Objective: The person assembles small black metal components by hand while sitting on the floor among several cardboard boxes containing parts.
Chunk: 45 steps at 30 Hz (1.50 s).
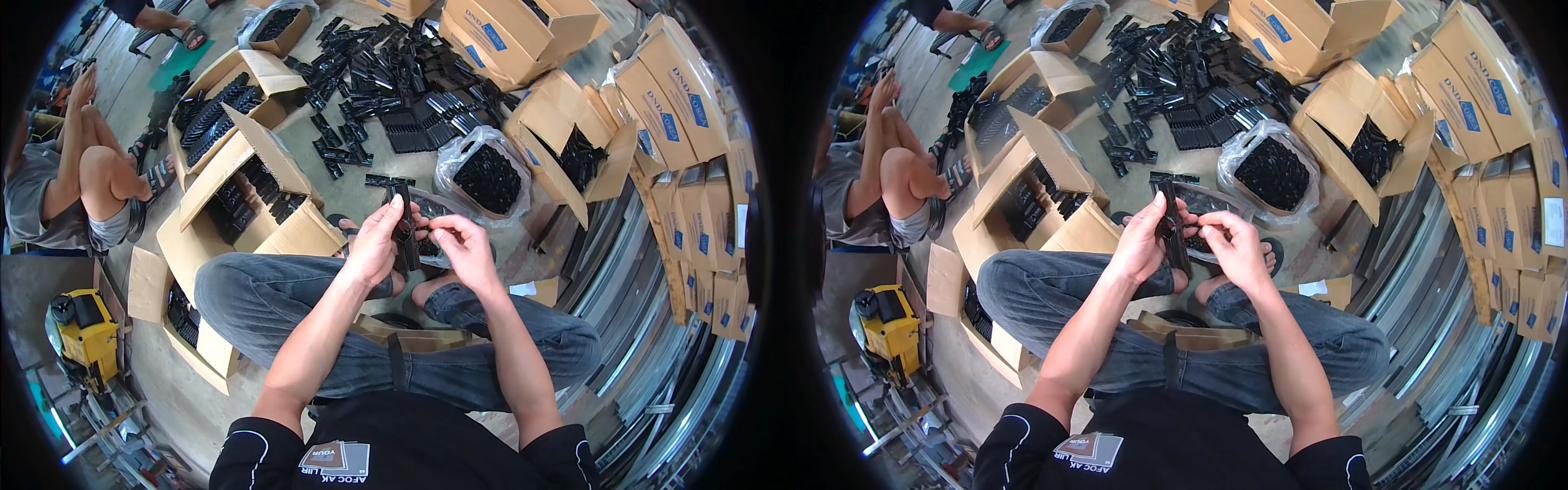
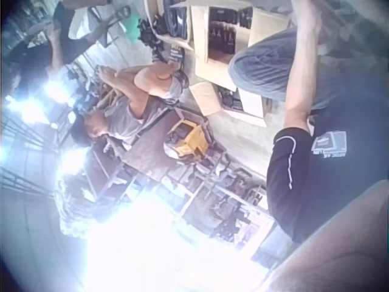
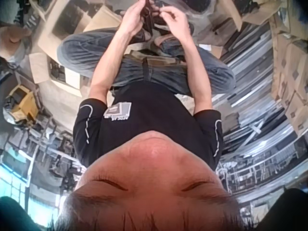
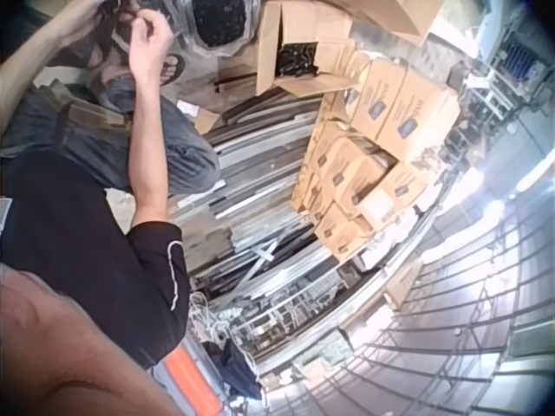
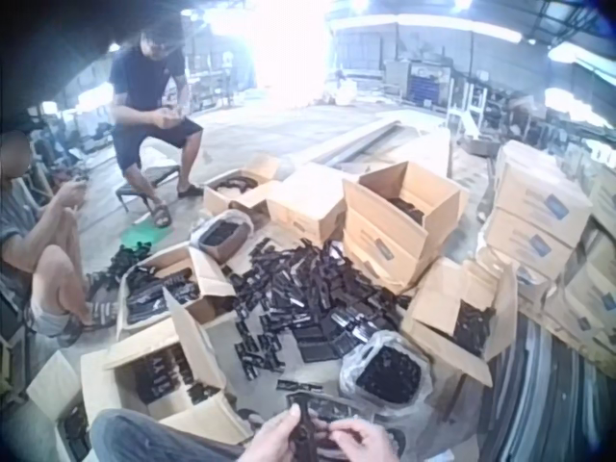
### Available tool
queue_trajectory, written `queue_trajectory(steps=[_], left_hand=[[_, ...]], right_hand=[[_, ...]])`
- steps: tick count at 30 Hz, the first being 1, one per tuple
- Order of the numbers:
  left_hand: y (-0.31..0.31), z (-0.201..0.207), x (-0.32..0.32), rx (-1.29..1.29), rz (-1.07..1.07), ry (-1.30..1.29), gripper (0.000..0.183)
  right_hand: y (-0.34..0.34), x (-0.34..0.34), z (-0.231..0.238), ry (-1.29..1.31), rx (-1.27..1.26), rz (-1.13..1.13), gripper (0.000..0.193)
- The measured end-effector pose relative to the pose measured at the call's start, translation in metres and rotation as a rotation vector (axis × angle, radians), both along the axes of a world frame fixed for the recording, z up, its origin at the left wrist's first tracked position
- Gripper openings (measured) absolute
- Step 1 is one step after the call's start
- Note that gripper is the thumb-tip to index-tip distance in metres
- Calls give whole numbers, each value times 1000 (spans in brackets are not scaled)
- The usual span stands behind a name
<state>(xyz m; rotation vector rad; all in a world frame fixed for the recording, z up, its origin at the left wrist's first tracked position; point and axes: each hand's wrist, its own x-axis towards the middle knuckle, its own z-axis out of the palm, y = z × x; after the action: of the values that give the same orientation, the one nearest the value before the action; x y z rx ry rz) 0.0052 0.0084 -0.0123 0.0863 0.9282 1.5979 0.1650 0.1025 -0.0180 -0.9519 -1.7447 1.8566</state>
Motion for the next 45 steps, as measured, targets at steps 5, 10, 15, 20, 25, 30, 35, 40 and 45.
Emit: queue_trajectory(steps=[5,10,15,20,25,30,35,40,45], left_hand=[[-1,1,5,-27,-59,-45,42],[-2,0,7,-35,-95,-61,44],[1,6,13,-20,-120,-77,40],[0,3,21,-9,-152,-59,35],[-3,-12,33,-49,-104,455,28],[-3,1,33,-63,-87,1085,26],[-5,2,32,-65,-35,1199,28],[-5,6,32,-63,-39,1242,29],[-4,10,32,-67,-46,1237,29]], right_hand=[[8,1,24,65,-98,-80,18],[15,8,37,119,-169,-33,19],[11,6,35,90,-275,27,20],[6,3,24,120,-285,-8,18],[-3,-1,15,161,-423,-106,13],[-4,5,0,261,-662,-155,12],[-5,2,1,266,-766,-188,10],[-6,4,-3,327,-841,-153,10],[-6,6,-8,377,-872,-125,10]])
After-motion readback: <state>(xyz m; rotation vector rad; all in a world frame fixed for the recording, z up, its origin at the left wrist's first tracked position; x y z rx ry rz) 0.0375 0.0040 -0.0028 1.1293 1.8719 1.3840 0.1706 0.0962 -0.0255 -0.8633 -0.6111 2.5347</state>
